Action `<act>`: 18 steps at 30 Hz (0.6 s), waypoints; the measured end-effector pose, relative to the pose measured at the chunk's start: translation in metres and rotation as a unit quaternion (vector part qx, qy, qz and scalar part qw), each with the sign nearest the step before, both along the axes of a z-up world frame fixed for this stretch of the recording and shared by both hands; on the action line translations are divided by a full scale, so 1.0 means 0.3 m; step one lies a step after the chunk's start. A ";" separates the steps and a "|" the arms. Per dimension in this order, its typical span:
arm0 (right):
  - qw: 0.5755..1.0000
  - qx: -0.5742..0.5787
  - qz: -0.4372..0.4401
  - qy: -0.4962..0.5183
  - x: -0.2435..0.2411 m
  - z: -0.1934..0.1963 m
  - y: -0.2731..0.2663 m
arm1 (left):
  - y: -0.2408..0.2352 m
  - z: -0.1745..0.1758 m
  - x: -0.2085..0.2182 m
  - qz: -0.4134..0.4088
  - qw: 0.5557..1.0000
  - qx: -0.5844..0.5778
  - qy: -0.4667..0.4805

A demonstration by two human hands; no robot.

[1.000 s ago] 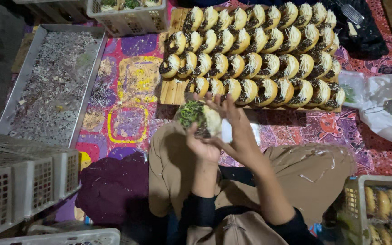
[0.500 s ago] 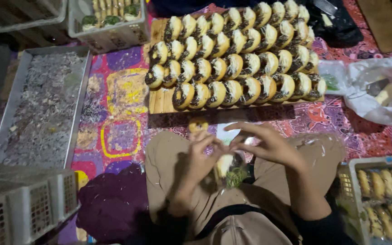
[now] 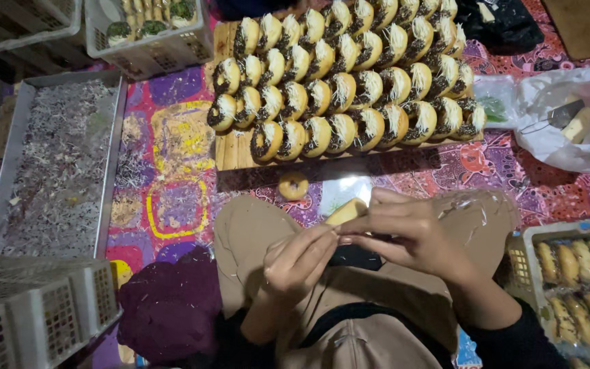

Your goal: The person sits on a mat and individually wraps small round pastries in clear plastic bags. They pick up each pastry, place it into a bag, and set the wrapped item into a white plastic crate.

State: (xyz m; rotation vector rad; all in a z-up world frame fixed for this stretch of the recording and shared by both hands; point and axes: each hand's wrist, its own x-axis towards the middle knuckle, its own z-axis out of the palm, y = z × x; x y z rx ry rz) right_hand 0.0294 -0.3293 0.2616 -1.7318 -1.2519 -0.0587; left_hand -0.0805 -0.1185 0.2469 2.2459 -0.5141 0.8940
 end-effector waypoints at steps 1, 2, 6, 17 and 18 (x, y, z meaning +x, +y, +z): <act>0.999 0.006 -0.008 -0.049 -0.013 -0.011 0.005 | -0.005 -0.001 -0.006 0.004 1.000 -0.011 0.009; 0.995 0.011 -0.015 -0.099 -0.022 -0.036 0.008 | -0.011 0.000 -0.013 0.009 1.000 -0.022 0.018; 0.932 0.000 -0.132 -0.336 -0.023 -0.275 -0.008 | -0.021 0.009 -0.014 0.030 0.997 -0.022 0.064; 0.953 -0.243 -0.104 0.149 0.286 -0.670 -0.161 | 0.065 -0.047 0.079 0.253 0.862 -0.279 0.340; 0.959 -0.120 0.077 0.244 0.245 -0.708 -0.046 | 0.064 -0.085 0.091 0.320 0.808 -0.265 0.418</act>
